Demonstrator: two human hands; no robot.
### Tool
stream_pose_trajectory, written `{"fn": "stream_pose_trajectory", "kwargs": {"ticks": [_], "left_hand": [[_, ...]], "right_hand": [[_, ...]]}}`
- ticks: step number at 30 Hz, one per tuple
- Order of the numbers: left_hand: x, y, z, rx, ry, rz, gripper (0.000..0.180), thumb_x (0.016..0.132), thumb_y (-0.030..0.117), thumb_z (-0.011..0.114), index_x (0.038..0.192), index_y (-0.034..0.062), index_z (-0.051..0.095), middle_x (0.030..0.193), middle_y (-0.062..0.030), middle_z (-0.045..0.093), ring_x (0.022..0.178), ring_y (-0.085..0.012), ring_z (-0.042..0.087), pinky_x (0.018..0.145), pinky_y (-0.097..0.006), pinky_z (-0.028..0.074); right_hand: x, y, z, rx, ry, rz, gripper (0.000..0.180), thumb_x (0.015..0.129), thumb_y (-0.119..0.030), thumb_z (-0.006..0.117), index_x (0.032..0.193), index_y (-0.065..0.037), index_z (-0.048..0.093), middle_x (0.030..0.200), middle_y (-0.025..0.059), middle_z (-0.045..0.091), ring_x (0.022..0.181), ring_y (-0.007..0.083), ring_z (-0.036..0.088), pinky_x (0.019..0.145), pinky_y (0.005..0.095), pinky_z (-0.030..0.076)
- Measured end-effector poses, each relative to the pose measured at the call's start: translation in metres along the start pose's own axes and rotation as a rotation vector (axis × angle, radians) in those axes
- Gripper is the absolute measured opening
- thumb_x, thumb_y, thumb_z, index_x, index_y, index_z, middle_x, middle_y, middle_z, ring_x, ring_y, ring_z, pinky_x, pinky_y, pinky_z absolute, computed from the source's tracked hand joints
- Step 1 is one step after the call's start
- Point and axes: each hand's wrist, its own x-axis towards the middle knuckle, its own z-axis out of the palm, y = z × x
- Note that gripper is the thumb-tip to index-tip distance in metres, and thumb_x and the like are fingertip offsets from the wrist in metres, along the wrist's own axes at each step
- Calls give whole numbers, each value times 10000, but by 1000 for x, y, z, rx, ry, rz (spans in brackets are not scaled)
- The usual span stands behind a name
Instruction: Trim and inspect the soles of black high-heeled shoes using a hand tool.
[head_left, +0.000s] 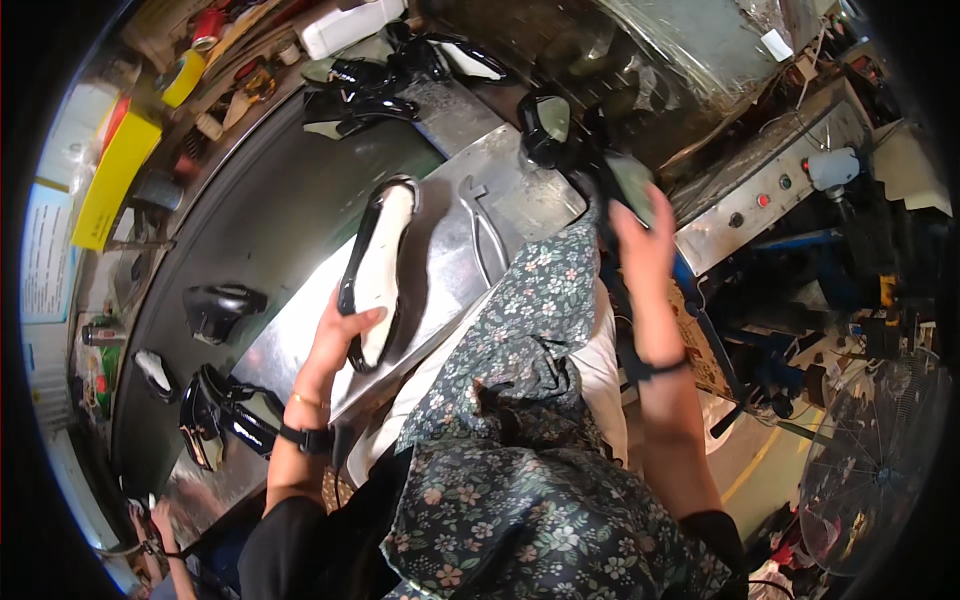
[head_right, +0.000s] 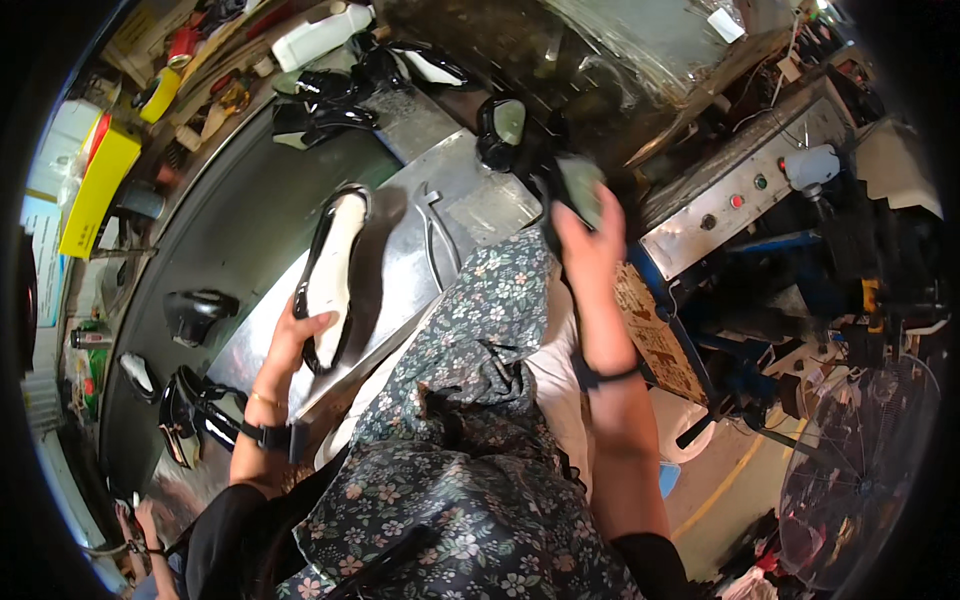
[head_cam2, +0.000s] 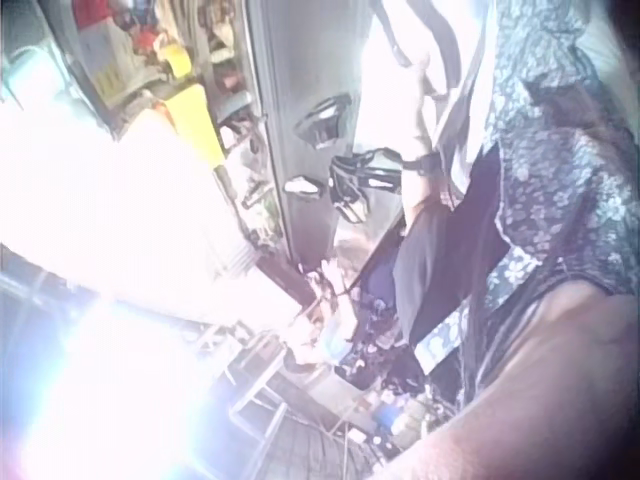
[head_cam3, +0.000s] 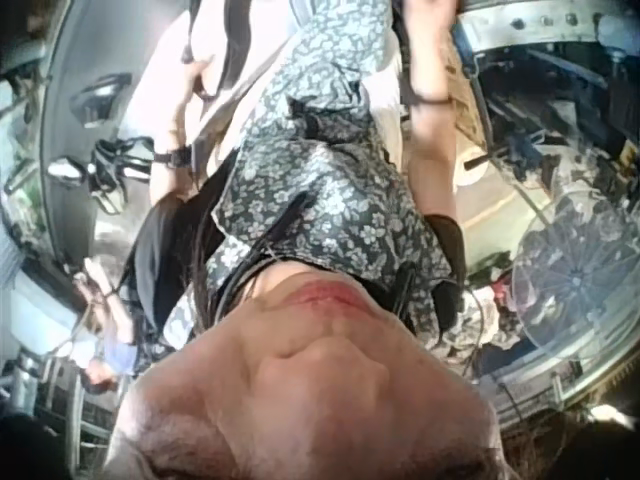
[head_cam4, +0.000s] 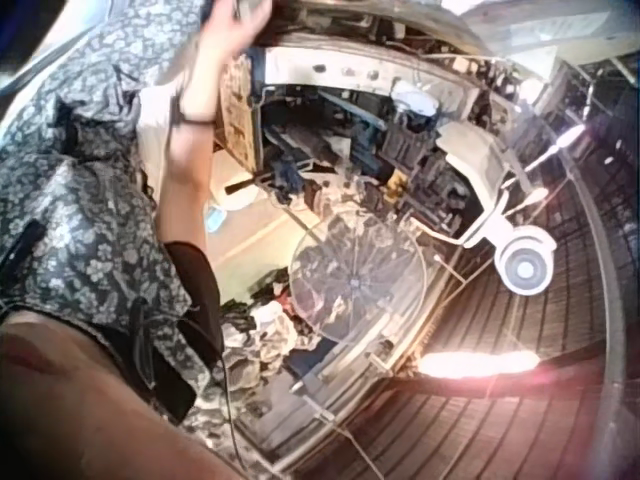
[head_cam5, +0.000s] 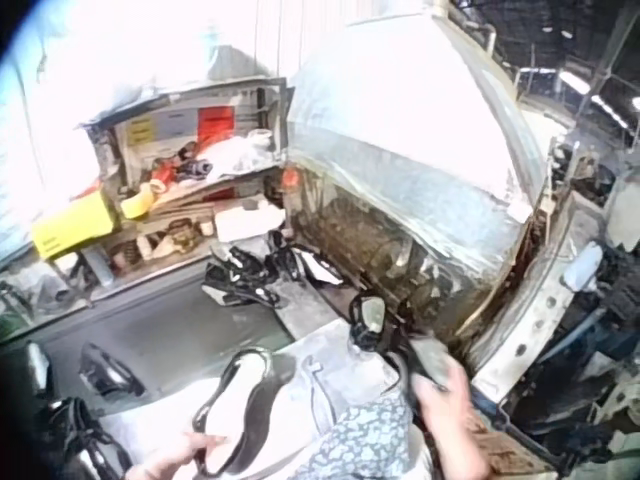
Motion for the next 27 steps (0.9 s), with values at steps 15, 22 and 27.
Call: {"fn": "stream_pose_trajectory", "kwargs": {"ticks": [15,22,27], "left_hand": [[-48,68,137,446,-359,169,1043,748,148,779,1523,-27,104,1447,-282,398,1331,-343,450,1093,-401,374],[-36,64,181,730,-1296,982,620,867,228,680,1428,102,451,1364,-171,531,1203,-332,543,1024,-432,438],[-28,40,146,951,-871,656,462,859,212,694,1284,65,589,1076,-193,670,895,-365,653,783,-390,535]], "right_hand": [[-137,-99,1,562,-558,-93,1169,754,-205,828,1534,7,-16,1596,210,67,1459,317,172,1167,439,218],[-103,-85,-179,525,-88,94,889,676,-167,673,1472,44,338,1370,176,525,1174,276,585,987,379,482],[-85,-73,-313,205,182,-20,721,773,-123,667,1432,39,424,1321,138,567,1132,197,592,966,307,462]]}}
